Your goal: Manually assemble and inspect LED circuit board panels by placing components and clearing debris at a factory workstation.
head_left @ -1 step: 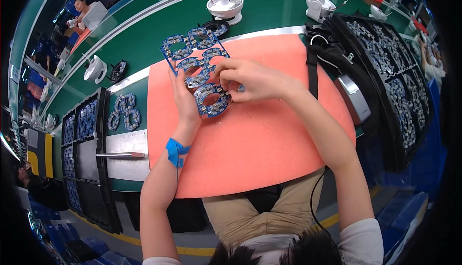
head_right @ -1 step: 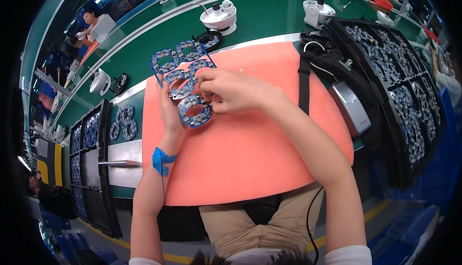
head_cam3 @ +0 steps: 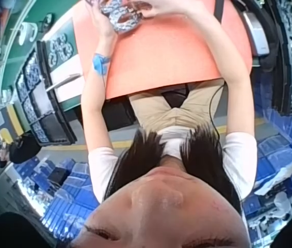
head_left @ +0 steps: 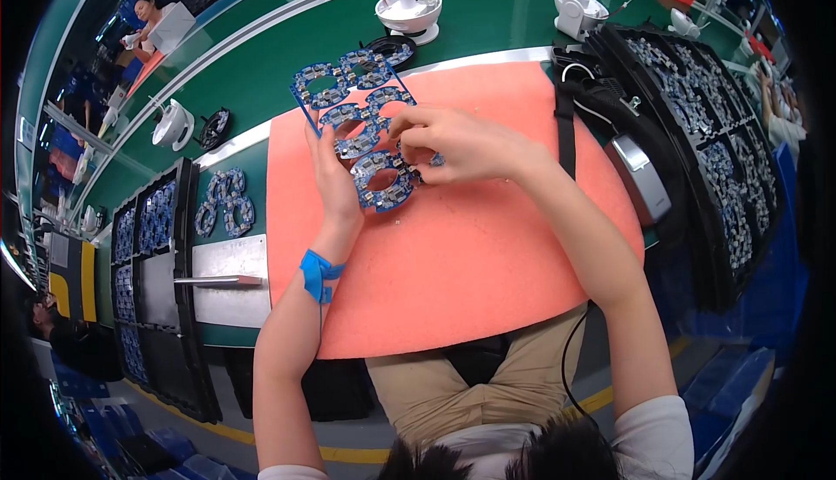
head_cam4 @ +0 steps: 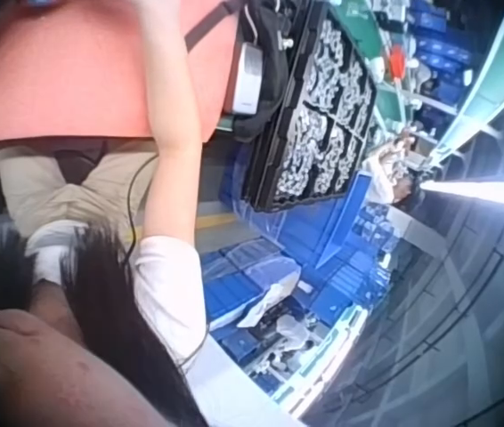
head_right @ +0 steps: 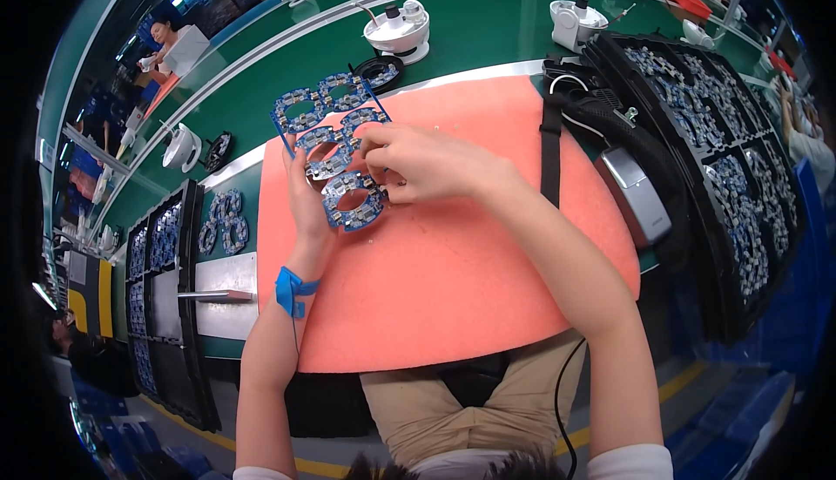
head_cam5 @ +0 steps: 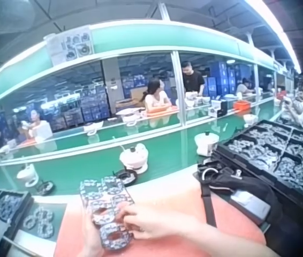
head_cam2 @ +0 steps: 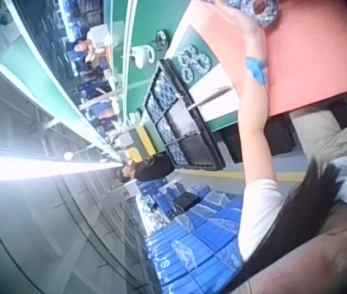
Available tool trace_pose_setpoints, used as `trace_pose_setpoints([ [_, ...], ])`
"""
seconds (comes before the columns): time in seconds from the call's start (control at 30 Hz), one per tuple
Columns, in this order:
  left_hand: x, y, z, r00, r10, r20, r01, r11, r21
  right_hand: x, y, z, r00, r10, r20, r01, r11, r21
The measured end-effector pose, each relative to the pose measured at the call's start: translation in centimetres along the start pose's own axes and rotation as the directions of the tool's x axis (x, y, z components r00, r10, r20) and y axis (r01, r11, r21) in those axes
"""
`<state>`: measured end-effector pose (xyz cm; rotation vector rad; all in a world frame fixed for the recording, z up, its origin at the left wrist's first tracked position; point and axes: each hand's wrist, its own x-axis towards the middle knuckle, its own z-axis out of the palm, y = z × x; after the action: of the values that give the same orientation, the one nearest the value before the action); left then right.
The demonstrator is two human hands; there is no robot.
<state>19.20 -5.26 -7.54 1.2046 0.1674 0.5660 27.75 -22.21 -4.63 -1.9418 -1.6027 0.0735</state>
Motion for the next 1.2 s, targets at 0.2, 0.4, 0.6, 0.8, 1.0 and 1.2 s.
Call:
trace_pose_setpoints([
  [0.2,0.4,-0.4,-0.2,1.0,0.009,0.009,-0.009,0.999,-0.037,0.0,-0.1,-0.1,0.992,-0.118,-0.045,0.107,0.975,-0.194],
  [0.4,0.1,0.0,0.3,1.0,0.003,-0.012,-0.003,0.999,-0.034,0.0,-0.7,-0.2,0.997,0.082,0.007,-0.081,0.993,-0.089],
  [0.6,0.1,-0.2,-0.3,0.999,-0.005,-0.036,0.006,1.0,0.02,-0.8,1.7,-1.4,0.996,0.088,-0.033,-0.088,0.996,-0.004],
  [0.8,0.5,-0.5,-0.5,1.0,-0.006,-0.026,0.005,1.0,-0.023,-0.8,2.9,-1.2,0.989,0.147,0.033,-0.141,0.98,-0.142],
  [1.0,1.2,-0.9,-0.3,0.996,0.048,-0.071,-0.051,0.998,-0.034,-0.6,3.3,-1.3,0.994,0.107,0.006,-0.105,0.986,-0.133],
  [1.2,1.1,-1.3,-1.6,0.997,0.028,0.078,-0.013,0.983,-0.184,-0.6,2.7,-0.8,0.993,0.119,0.009,-0.118,0.989,-0.086],
])
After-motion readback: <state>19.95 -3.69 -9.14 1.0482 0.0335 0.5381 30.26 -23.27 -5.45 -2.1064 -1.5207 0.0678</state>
